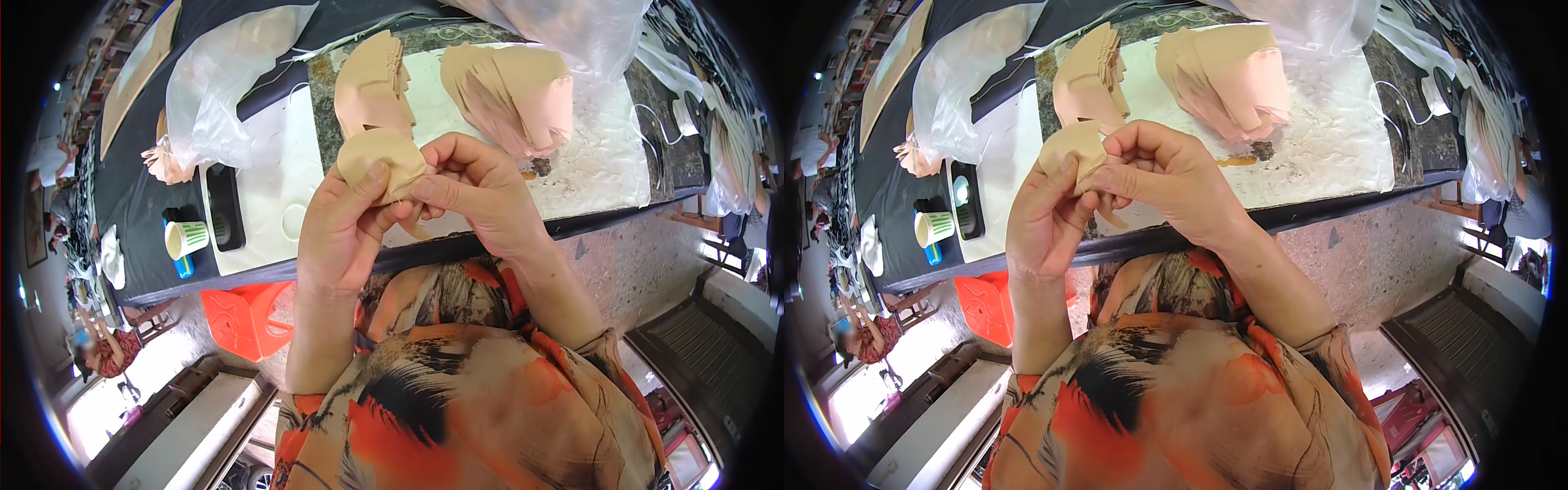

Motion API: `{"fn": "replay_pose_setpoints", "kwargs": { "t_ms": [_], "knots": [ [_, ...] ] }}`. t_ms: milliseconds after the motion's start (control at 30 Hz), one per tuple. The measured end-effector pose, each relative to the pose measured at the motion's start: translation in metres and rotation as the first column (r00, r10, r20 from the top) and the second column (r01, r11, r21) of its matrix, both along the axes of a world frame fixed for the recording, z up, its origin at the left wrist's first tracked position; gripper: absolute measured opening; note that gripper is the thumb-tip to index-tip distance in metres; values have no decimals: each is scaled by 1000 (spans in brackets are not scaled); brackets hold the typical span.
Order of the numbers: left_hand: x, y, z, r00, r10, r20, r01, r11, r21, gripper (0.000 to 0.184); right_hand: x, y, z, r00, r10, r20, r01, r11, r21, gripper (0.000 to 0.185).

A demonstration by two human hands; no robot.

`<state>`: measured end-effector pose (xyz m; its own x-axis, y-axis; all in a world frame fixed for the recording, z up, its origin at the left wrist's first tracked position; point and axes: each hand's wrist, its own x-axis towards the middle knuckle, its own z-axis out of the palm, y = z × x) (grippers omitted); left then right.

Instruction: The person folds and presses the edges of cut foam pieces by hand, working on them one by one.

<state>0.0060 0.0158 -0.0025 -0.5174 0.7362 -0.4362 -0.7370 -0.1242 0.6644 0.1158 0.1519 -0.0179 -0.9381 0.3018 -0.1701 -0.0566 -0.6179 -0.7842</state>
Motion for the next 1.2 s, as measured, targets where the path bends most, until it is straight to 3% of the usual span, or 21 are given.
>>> {"fn": "replay_pose_setpoints", "kwargs": {
  "t_ms": [367,767,1033,1133,1200],
  "knots": [
    [5,4,2,985,-8,-173,11,1000,19,24,1,0,1,1000,-4,-14,4,999,-34,15],
    [6,8,7,997,42,-59,-42,999,-10,27,-1,-2,-1,999,-37,-8,36,998,-50,14],
    [10,4,2,968,43,-247,-49,999,-18,29,-4,-3,1,999,-25,49,26,999,-22,10],
    [10,2,0,970,38,-240,-41,999,-7,31,-6,-3,-6,999,4,33,0,990,-140,9],
    [12,4,3,963,49,-266,-56,998,-17,33,-6,-4,0,997,-26,77,27,999,-22,8]
  ]
}}
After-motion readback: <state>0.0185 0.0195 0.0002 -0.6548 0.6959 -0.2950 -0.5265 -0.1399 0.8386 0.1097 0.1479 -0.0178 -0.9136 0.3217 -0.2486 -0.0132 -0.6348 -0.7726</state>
